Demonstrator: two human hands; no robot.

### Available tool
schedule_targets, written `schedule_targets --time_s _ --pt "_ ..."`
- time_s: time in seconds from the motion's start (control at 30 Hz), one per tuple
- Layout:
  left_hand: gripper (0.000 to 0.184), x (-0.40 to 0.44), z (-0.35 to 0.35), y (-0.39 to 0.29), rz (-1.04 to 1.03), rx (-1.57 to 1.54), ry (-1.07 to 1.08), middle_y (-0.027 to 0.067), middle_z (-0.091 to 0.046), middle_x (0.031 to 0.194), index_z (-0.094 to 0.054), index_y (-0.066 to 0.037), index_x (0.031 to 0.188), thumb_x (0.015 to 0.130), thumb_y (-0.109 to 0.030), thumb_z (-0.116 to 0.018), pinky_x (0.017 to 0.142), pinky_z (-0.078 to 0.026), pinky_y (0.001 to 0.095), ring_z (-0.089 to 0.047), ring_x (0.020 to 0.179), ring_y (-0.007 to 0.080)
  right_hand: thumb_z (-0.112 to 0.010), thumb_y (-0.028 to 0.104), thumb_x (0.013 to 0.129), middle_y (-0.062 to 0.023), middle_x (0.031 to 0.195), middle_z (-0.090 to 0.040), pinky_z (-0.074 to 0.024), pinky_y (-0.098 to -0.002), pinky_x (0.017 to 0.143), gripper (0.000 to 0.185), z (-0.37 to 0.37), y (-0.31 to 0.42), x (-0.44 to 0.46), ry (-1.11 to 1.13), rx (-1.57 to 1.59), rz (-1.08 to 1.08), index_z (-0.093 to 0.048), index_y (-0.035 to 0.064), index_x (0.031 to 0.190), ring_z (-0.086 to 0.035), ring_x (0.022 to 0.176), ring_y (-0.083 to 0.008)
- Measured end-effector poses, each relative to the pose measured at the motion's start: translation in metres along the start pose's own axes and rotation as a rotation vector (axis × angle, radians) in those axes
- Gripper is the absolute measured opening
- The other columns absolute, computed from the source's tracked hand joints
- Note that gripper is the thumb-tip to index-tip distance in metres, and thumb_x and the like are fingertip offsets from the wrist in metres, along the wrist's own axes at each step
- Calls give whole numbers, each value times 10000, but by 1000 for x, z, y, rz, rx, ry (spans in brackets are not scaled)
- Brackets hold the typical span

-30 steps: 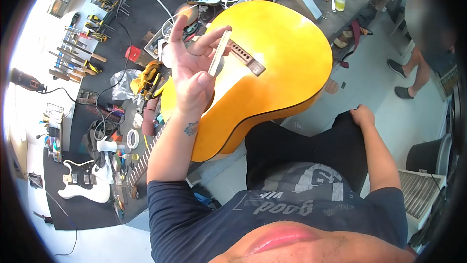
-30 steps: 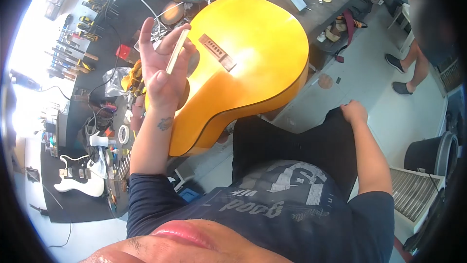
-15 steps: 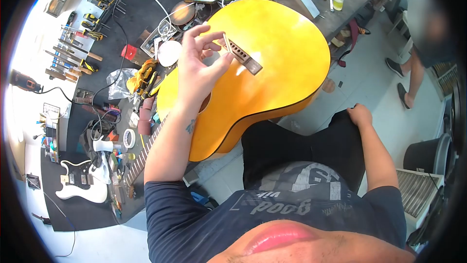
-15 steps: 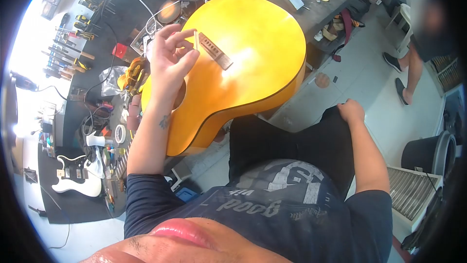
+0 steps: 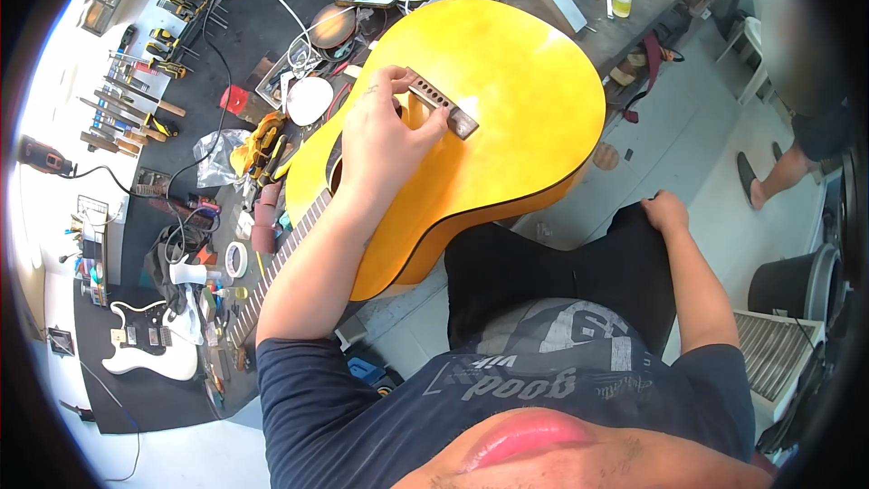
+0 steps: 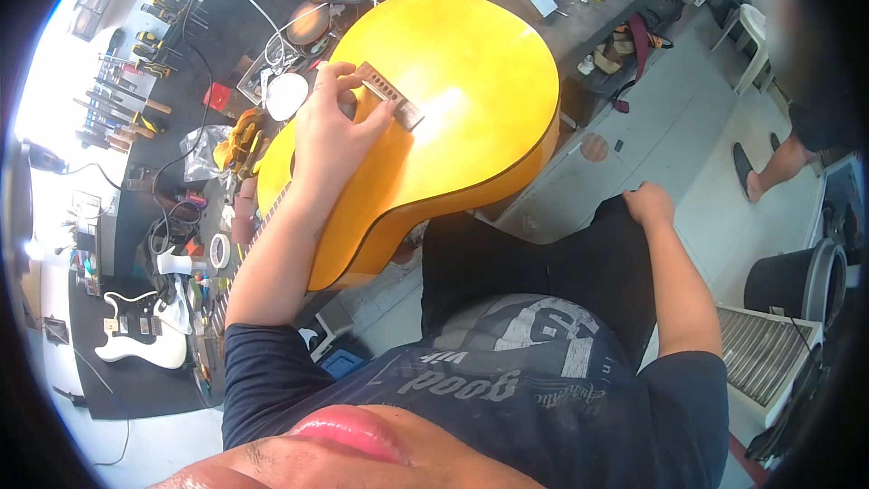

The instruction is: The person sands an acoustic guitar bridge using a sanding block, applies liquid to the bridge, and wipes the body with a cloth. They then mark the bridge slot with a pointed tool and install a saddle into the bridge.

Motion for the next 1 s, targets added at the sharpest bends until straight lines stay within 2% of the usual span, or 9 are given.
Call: schedule_targets --time_s 0.03,0.13,0.23,0.33,0.43,0.63,0.83,0.93,1.0 --pt "605 0 -1 -1 18 -1 10 190 -750 1234 -604 -22 1313 850 -293 -883 951 -567 434 -726 1090 350 -668 453 986 -206 1349 -738 -562 -496 1065 529 1 0 0 1 -2 -2 -749 34 1300 -691 1274 -397" --pt "589 -1 -3 -5 -61 62 -14 201 -748 1173 -606 -10 1301 858 -293 -871 979 -556 449 -714 1099 371 -666 452 988 -207 1350 -738 -560 -496 1068 531 3 1 -2 -2 -3 -1 -746 34 1305 -690 1276 -396" --pt "530 0 -2 -15 -38 147 74 209 -739 1119 -640 4 1234 858 -294 -865 987 -546 457 -702 1094 378 -665 456 986 -209 1351 -737 -558 -496 1071 535 2 2 -1 9 -5 -1 -745 37 1309 -690 1277 -393" --pt "543 0 -1 -7 -64 175 -1 189 -718 1049 -664 -24 1245 848 -330 -874 900 -545 455 -694 1004 335 -681 459 957 -210 1328 -747 -560 -501 1062 534 0 1 3 -23 -6 9 -764 42 1281 -698 1257 -404" --pt "515 1 0 -9 -64 106 -21 193 -717 1055 -672 -13 1205 845 -326 -864 914 -539 458 -687 1035 347 -663 470 980 -211 1354 -735 -557 -496 1075 547 -2 1 3 11 -13 12 -750 37 1303 -690 1276 -393" --pt "457 3 -2 -20 -91 208 -2 206 -723 1061 -681 -1 1156 828 -279 -837 958 -539 474 -683 1072 372 -656 483 981 -202 1366 -731 -567 -495 1066 557 -2 3 4 20 -56 26 -754 38 1300 -691 1276 -393" --pt "415 6 -4 -14 -235 106 -46 199 -717 989 -723 29 1020 790 -288 -860 952 -550 467 -699 1049 369 -662 499 975 -212 1349 -736 -565 -506 1069 561 -10 0 13 23 -42 20 -757 52 1300 -692 1263 -416" --pt "402 11 0 -5 -43 31 77 194 -725 1011 -743 10 1009 774 -290 -870 944 -558 463 -708 1035 362 -663 496 975 -232 1330 -737 -560 -519 1066 563 -18 -3 23 9 -77 67 -753 44 1298 -688 1263 -426" --pt "372 12 3 4 -44 -58 21 190 -718 986 -781 1 982 777 -297 -868 935 -575 459 -714 984 375 -664 501 976 -246 1304 -742 -556 -526 1059 567 -17 -2 25 -4 -75 67 -754 29 1278 -689 1259 -428"
Point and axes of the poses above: each hand's wrist, its own x-axis towards the middle knuckle, its own z-axis out of the back of the hand, y = z × x, the point moved 8 cm from there along x, towards the middle knuckle
